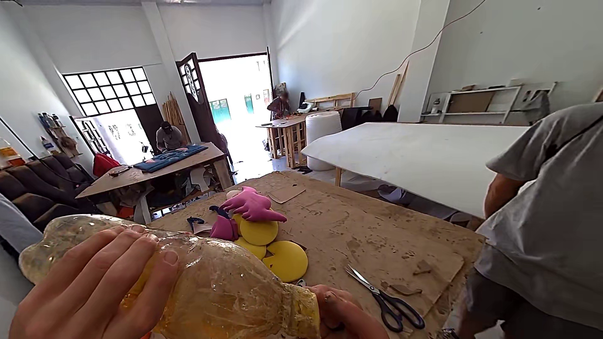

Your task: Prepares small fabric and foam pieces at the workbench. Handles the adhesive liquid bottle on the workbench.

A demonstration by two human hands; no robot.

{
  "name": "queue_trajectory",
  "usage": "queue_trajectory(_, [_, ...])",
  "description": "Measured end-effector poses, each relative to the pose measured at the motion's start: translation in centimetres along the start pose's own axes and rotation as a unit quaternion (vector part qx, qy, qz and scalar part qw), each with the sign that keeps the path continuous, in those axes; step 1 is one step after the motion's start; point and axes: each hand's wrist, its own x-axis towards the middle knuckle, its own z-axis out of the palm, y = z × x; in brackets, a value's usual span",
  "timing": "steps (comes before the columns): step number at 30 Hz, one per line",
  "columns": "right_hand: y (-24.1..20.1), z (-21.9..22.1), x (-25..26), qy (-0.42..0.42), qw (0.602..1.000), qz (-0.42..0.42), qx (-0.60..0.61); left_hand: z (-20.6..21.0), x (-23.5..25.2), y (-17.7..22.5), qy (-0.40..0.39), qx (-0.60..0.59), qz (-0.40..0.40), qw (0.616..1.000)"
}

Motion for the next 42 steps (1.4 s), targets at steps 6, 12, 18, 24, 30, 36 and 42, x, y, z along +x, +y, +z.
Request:
queue_trajectory(6, [-0.2, 0.2, -0.1, 0.008, 1.000, -0.001, 0.004, -0.5, 0.3, 0.0, -0.012, -0.004, 0.006, 1.000])
queue_trajectory(12, [0.0, 0.2, 0.0, 0.008, 1.000, -0.009, -0.009, -0.7, 0.5, 0.1, -0.022, -0.007, 0.003, 1.000])
queue_trajectory(18, [0.3, 0.1, -0.2, 0.010, 1.000, -0.003, -0.008, -0.1, 0.2, 0.2, -0.026, -0.012, 0.004, 1.000])
queue_trajectory(24, [0.6, -0.2, -0.2, 0.012, 1.000, 0.000, -0.014, 0.3, 0.3, 0.4, -0.029, -0.017, 0.000, 0.999])
queue_trajectory(30, [0.6, -0.5, -0.4, 0.021, 0.998, 0.040, -0.052, 0.8, 0.0, 1.1, -0.047, -0.016, -0.016, 0.999])
queue_trajectory(36, [0.5, -2.4, -0.4, 0.026, 0.985, 0.141, -0.092, 1.8, 0.4, 5.5, -0.149, -0.010, -0.089, 0.985])
queue_trajectory(42, [-0.6, -8.1, -0.1, -0.013, 0.904, 0.349, 0.248, 8.2, -0.5, 8.4, -0.194, -0.068, -0.174, 0.963])
